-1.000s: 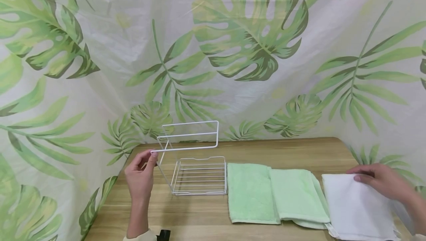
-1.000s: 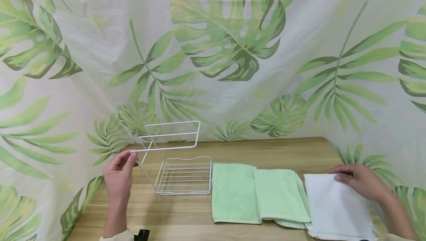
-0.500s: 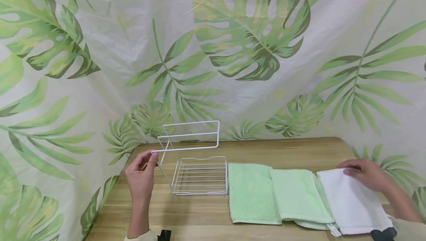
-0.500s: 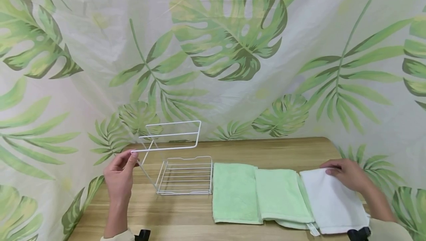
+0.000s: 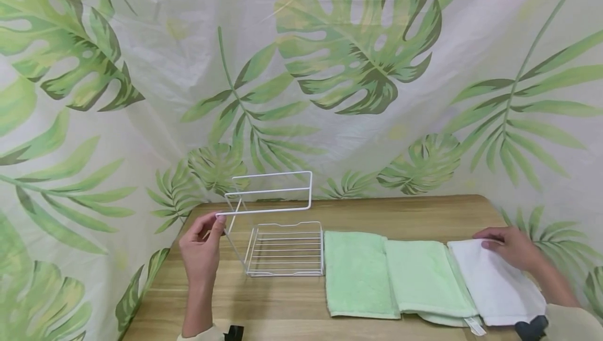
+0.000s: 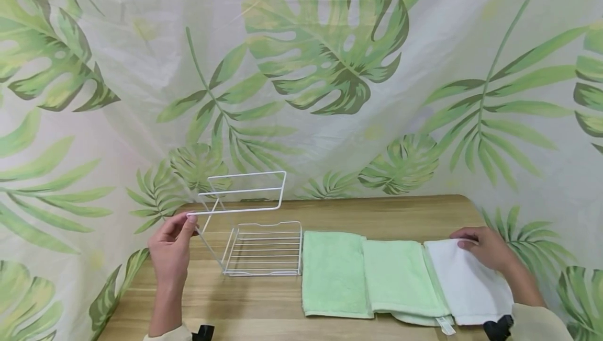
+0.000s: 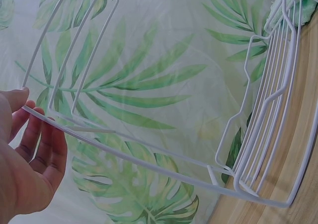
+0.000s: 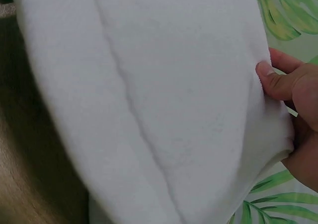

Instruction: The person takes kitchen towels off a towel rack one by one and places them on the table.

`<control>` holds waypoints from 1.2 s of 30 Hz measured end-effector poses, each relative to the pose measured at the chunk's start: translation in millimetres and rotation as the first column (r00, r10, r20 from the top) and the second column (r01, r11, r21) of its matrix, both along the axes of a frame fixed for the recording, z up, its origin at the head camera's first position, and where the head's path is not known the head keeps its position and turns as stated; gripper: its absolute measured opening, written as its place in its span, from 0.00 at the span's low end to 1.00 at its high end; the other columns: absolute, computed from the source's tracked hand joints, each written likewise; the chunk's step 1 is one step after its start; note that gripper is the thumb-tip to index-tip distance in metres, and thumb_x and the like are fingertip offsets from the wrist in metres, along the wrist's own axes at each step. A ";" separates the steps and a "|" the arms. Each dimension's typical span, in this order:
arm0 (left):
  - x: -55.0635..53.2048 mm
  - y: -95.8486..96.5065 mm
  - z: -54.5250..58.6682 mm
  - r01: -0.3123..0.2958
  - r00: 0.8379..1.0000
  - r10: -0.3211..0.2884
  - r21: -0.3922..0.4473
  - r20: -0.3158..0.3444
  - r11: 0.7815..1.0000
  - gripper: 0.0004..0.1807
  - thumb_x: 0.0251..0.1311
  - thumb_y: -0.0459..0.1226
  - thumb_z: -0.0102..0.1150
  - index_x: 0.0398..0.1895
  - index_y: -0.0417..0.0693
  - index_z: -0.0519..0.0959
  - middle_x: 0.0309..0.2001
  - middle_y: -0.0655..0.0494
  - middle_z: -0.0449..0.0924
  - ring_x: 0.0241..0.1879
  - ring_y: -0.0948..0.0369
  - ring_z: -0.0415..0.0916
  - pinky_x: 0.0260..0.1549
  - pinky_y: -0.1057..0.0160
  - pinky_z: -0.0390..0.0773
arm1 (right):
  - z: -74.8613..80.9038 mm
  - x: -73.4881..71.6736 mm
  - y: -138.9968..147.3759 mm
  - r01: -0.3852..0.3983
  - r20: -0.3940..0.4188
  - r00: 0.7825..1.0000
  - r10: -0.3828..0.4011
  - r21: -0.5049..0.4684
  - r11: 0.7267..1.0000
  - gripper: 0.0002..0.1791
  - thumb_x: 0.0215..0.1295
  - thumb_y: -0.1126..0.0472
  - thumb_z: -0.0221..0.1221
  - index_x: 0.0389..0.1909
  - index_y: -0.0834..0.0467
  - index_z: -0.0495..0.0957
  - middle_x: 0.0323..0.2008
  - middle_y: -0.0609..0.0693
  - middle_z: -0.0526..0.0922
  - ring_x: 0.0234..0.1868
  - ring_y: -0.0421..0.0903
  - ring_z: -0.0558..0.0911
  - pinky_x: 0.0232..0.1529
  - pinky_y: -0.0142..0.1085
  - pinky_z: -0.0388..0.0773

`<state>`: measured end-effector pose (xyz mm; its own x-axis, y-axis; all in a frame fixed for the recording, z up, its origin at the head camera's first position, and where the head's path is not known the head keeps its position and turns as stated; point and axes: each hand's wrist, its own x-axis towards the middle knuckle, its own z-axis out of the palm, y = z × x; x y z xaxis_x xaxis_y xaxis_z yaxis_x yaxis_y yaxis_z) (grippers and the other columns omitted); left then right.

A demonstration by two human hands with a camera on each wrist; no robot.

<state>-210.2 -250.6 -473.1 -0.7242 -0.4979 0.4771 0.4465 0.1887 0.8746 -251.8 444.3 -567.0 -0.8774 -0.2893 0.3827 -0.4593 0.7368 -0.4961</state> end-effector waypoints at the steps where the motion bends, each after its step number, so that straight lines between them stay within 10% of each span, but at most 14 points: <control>1: 0.3 0.6 0.4 -0.002 1.000 0.002 -0.004 0.003 1.000 0.10 0.68 0.29 0.71 0.45 0.27 0.86 0.30 0.64 0.86 0.28 0.68 0.84 0.30 0.76 0.84 | -0.8 0.1 -0.2 0.010 -0.005 1.000 -0.010 0.014 1.000 0.11 0.62 0.73 0.72 0.40 0.55 0.91 0.38 0.35 0.92 0.46 0.15 0.77 0.41 0.10 0.71; 11: -2.4 0.0 0.0 -0.013 1.000 0.013 -0.023 0.007 1.000 0.10 0.68 0.30 0.71 0.45 0.28 0.87 0.31 0.65 0.87 0.29 0.69 0.84 0.31 0.77 0.84 | -15.4 -0.8 -4.3 0.076 0.023 0.997 -0.077 0.039 0.996 0.10 0.60 0.74 0.73 0.38 0.57 0.91 0.37 0.55 0.93 0.43 0.18 0.78 0.41 0.12 0.70; 28: -4.2 -1.6 -4.4 -0.029 0.999 0.030 -0.036 0.038 0.999 0.10 0.70 0.32 0.70 0.45 0.30 0.87 0.30 0.66 0.86 0.28 0.68 0.83 0.32 0.75 0.85 | -20.6 -3.4 -7.6 0.147 0.061 0.986 -0.153 0.087 0.985 0.09 0.61 0.71 0.73 0.39 0.56 0.91 0.40 0.57 0.93 0.41 0.20 0.79 0.40 0.25 0.80; 36: -1.1 -15.8 -10.4 -0.017 0.993 0.028 -0.099 0.117 0.995 0.11 0.73 0.34 0.68 0.51 0.33 0.87 0.34 0.71 0.86 0.32 0.72 0.83 0.34 0.77 0.85 | -3.0 17.9 -8.8 0.235 0.035 0.971 -0.238 0.077 0.969 0.12 0.69 0.67 0.68 0.50 0.67 0.86 0.50 0.73 0.87 0.48 0.76 0.85 0.43 0.60 0.85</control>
